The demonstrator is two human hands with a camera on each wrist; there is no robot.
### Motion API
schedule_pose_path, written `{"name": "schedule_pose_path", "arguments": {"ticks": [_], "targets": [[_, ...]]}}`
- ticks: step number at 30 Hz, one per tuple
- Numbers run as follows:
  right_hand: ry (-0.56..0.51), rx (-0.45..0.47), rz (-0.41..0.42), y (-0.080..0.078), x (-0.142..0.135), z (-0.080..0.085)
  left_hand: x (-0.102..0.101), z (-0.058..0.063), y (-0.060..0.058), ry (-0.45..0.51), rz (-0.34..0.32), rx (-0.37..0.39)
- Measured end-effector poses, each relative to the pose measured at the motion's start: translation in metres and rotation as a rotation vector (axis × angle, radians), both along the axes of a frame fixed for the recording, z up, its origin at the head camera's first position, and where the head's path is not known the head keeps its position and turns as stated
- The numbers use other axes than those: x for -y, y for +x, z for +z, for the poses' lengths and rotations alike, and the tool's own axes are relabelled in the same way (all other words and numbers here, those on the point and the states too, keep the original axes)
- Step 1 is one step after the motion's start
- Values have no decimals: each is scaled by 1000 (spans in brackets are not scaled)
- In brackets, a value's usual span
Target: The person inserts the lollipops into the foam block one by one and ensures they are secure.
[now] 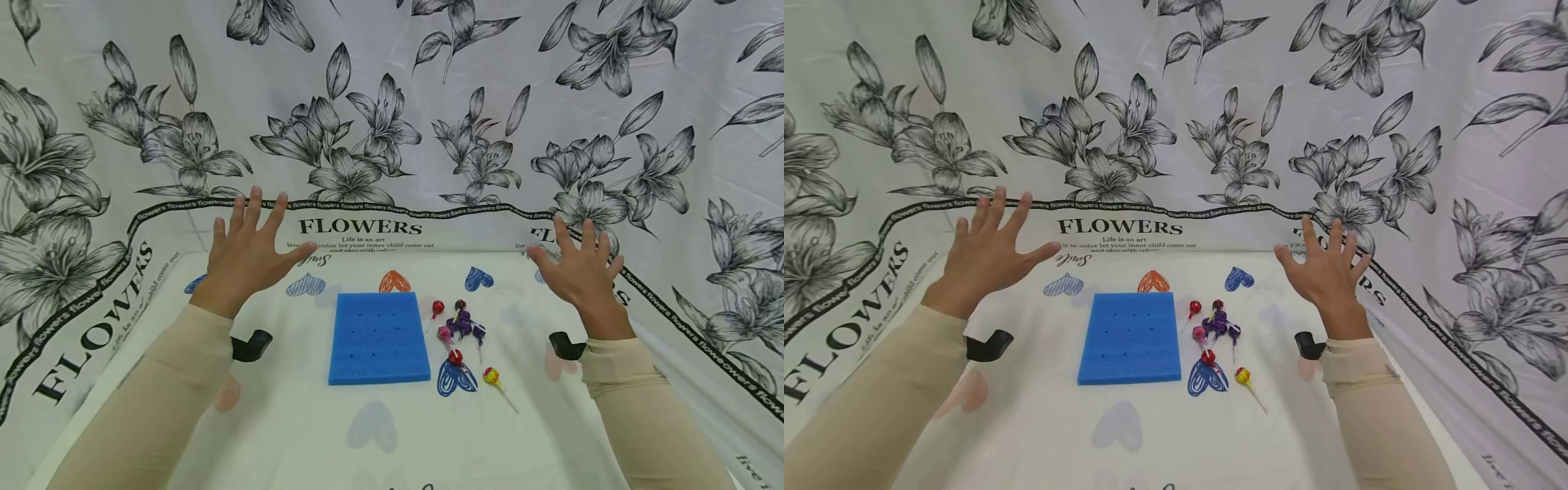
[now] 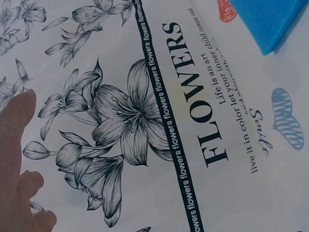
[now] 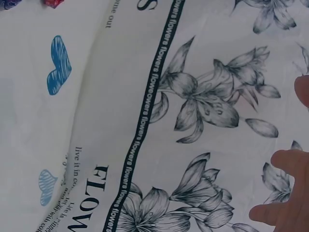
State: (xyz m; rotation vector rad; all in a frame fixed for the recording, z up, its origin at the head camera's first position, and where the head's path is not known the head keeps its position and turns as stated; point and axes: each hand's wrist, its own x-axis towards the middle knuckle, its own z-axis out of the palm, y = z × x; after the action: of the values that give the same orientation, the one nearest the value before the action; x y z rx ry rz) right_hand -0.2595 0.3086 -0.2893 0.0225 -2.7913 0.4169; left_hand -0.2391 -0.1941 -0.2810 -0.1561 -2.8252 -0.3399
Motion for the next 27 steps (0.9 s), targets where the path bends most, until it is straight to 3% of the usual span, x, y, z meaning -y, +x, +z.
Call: {"name": "schedule_pose_path", "arguments": {"ticks": [14,22,27], "targets": [[15,-98,55,17,16,12,-9,4,37,49,-34,-155],[8,-114,72,21,21,16,-18,-3,57,285,-140,-249],[8,-147,82,21,23,17,-23,-18,62,409,-209,-281]]}}
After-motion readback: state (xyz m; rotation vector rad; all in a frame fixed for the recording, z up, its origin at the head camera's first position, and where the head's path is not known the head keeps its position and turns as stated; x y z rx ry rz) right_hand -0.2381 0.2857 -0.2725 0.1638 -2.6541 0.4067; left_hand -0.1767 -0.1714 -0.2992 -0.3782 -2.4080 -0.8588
